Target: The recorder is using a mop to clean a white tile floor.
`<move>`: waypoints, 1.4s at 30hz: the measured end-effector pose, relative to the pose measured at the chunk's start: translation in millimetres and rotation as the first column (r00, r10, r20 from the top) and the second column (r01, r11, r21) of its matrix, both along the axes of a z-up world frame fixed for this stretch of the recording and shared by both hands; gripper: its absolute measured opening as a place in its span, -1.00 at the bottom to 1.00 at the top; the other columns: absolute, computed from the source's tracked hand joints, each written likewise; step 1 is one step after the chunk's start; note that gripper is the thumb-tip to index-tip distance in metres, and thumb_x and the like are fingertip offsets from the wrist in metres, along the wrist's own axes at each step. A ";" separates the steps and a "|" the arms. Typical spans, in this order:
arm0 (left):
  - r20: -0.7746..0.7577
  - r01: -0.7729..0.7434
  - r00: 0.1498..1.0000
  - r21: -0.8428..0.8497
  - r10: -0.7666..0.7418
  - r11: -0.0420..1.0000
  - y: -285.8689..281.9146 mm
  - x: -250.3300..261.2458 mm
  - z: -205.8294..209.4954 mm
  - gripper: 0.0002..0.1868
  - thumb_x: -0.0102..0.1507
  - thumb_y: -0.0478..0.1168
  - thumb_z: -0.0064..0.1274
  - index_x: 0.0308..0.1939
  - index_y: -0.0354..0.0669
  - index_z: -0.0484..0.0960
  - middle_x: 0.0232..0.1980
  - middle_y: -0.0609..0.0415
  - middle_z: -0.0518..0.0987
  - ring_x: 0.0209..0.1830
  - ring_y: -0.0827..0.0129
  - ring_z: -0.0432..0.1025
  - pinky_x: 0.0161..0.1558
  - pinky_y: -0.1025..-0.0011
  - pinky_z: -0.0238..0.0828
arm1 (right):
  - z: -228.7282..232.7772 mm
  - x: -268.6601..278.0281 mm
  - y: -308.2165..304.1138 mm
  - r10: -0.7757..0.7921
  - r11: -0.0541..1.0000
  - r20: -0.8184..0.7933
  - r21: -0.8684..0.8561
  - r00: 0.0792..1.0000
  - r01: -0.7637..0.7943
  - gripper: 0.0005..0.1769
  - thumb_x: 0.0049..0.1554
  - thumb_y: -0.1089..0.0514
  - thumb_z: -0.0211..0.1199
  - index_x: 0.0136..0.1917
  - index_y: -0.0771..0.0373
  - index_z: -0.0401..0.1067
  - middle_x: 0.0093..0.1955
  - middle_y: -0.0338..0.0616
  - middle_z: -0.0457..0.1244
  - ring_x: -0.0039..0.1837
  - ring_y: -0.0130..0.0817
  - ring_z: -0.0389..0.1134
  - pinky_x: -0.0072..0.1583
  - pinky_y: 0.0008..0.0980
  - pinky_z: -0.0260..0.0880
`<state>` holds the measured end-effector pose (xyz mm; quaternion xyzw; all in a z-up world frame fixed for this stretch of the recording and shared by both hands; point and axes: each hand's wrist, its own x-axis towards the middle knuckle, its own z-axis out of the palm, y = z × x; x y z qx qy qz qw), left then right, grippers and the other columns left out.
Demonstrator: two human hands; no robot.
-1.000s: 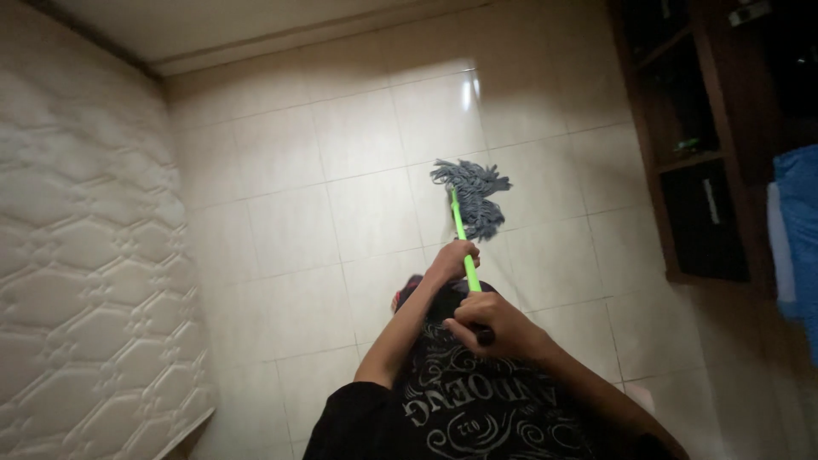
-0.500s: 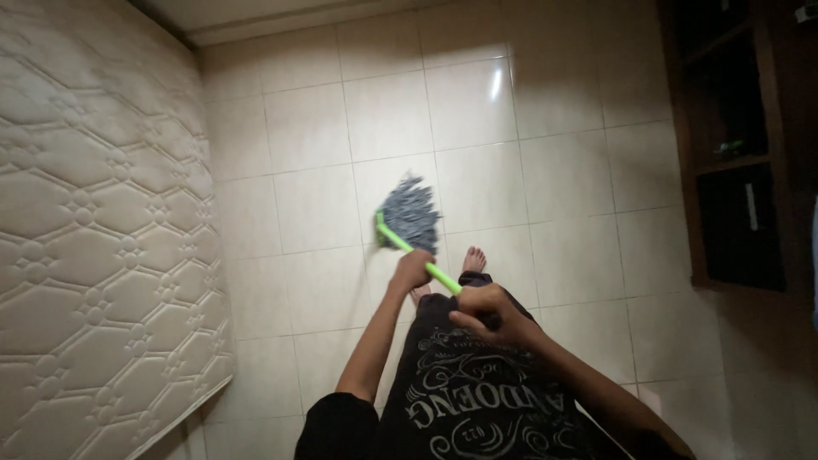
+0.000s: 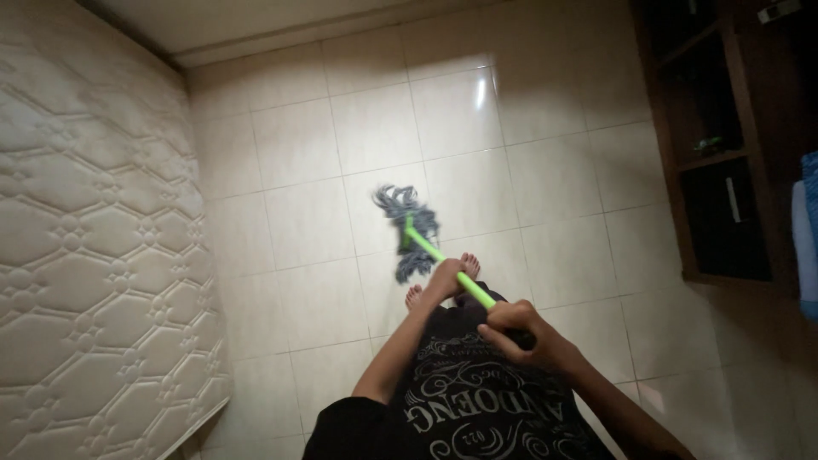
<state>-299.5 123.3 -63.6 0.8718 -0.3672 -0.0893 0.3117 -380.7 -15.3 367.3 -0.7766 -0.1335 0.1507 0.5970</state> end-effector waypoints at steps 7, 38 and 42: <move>-0.247 -0.009 0.968 -0.213 -0.045 0.977 -78.7 -0.9 53.3 -0.90 -0.02 -0.18 0.19 -0.46 -0.07 0.67 -0.36 -0.07 0.62 -0.27 -0.03 0.54 -0.19 0.05 0.43 | 16.4 -0.7 -8.5 -0.060 0.988 0.060 -0.140 0.996 0.068 -0.61 0.07 0.35 0.30 -0.48 0.37 0.18 -0.52 -0.02 0.08 -0.40 -0.18 0.12 -0.24 -0.15 0.11; -0.316 -0.026 0.939 0.337 0.138 0.941 163.9 -38.7 70.9 -0.84 0.03 -0.09 0.27 -0.32 0.08 0.80 -0.29 0.01 0.68 -0.19 0.07 0.58 -0.14 0.12 0.56 | -65.6 -53.0 90.8 -0.003 0.986 0.245 0.164 0.969 -0.038 -0.65 0.11 0.41 0.28 -0.40 0.35 0.18 -0.42 -0.06 0.09 -0.37 -0.19 0.15 -0.25 -0.23 0.10; -0.325 -0.181 0.886 0.416 0.331 0.891 173.5 -51.5 46.6 -0.90 0.16 -0.07 0.25 -0.33 0.08 0.80 -0.30 -0.04 0.67 -0.21 0.03 0.59 -0.15 0.09 0.55 | -82.7 -63.3 98.4 -0.004 0.979 0.187 0.201 0.982 -0.034 -0.65 0.13 0.44 0.28 -0.37 0.38 0.17 -0.42 -0.05 0.07 -0.37 -0.19 0.13 -0.23 -0.24 0.08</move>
